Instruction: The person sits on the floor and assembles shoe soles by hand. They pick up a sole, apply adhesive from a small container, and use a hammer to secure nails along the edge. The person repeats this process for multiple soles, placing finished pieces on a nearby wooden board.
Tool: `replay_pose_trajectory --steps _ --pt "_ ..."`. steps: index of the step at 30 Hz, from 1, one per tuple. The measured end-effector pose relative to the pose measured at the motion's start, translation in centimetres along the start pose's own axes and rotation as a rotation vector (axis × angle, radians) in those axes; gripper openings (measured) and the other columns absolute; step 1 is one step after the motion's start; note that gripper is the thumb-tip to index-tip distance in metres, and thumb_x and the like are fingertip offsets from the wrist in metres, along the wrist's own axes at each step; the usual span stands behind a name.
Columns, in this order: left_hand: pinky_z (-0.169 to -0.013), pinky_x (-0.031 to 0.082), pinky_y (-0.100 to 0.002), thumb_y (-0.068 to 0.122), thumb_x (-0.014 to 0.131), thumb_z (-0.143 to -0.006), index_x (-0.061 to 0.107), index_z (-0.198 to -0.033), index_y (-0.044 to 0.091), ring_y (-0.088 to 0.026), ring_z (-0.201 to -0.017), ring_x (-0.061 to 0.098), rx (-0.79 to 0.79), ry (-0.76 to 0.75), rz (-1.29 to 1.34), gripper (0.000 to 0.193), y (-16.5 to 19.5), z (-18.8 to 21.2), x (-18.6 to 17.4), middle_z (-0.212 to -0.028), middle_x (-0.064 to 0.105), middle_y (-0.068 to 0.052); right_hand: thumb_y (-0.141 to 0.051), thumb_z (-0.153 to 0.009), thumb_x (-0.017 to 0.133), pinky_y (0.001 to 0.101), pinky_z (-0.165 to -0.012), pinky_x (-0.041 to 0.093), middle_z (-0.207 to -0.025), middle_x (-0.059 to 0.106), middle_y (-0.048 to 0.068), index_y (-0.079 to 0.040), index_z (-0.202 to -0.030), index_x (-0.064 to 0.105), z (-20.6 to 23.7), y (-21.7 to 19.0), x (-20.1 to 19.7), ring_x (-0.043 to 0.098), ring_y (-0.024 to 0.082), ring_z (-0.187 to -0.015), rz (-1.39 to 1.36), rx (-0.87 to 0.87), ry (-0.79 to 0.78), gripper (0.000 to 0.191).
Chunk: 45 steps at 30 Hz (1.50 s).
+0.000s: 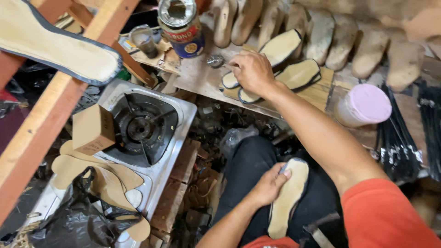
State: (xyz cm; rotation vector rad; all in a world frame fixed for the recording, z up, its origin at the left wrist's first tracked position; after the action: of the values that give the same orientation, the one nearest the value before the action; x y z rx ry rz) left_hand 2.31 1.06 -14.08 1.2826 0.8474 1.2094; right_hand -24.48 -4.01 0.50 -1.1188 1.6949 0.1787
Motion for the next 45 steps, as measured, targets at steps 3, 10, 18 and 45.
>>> replay_pose_trajectory --steps 3,10,18,45 --pt "-0.097 0.05 -0.034 0.037 0.052 -0.106 0.056 -0.137 0.004 -0.021 -0.111 0.064 -0.103 -0.022 0.016 0.046 1.0 0.1 -0.6 -0.119 0.069 -0.014 -0.013 -0.086 0.071 0.0498 -0.088 0.05 -0.096 0.073 0.015 -0.008 -0.096 0.078 -2.7 1.2 2.7 0.066 0.038 -0.097 0.059 0.024 -0.053 0.013" --pt "-0.097 0.05 -0.036 0.038 0.052 -0.106 0.055 -0.137 0.003 -0.024 -0.112 0.065 -0.09 -0.035 0.009 0.047 1.8 -0.1 -1.5 -0.118 0.069 -0.017 -0.004 -0.086 0.061 0.0502 -0.086 0.052 -0.099 0.074 0.018 -0.014 -0.107 0.078 -5.9 2.9 5.8 0.07 0.038 -0.094 0.105 0.249 -0.207 0.029" --pt "-0.099 0.049 -0.036 0.038 0.051 -0.106 0.055 -0.138 0.003 -0.025 -0.114 0.065 -0.087 -0.056 0.016 0.048 1.3 -0.4 -1.3 -0.12 0.069 -0.018 -0.006 -0.082 0.064 0.045 -0.085 0.054 -0.097 0.077 0.01 -0.015 -0.108 0.076 -6.4 3.5 6.3 0.073 0.032 -0.092 0.018 0.261 -0.16 0.03" --pt "-0.099 0.05 -0.036 0.04 0.053 -0.104 0.058 -0.136 0.004 -0.025 -0.114 0.065 -0.071 -0.007 -0.056 0.049 0.2 -1.0 -0.3 -0.121 0.069 -0.017 -0.007 -0.094 0.074 0.024 -0.068 0.057 -0.091 0.071 0.003 0.002 -0.111 0.068 -1.0 3.2 -2.6 0.065 0.007 -0.076 -0.777 0.339 -0.063 0.02"
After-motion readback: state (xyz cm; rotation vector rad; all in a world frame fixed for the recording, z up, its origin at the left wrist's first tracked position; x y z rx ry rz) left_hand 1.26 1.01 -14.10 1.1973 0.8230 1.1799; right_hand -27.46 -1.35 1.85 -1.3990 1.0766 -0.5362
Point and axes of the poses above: each hand's wrist, its own z-axis away from the middle knuckle, its own x-axis out of the palm, y = z × x, the point moved 1 cm from there along -z, towards the middle knuckle
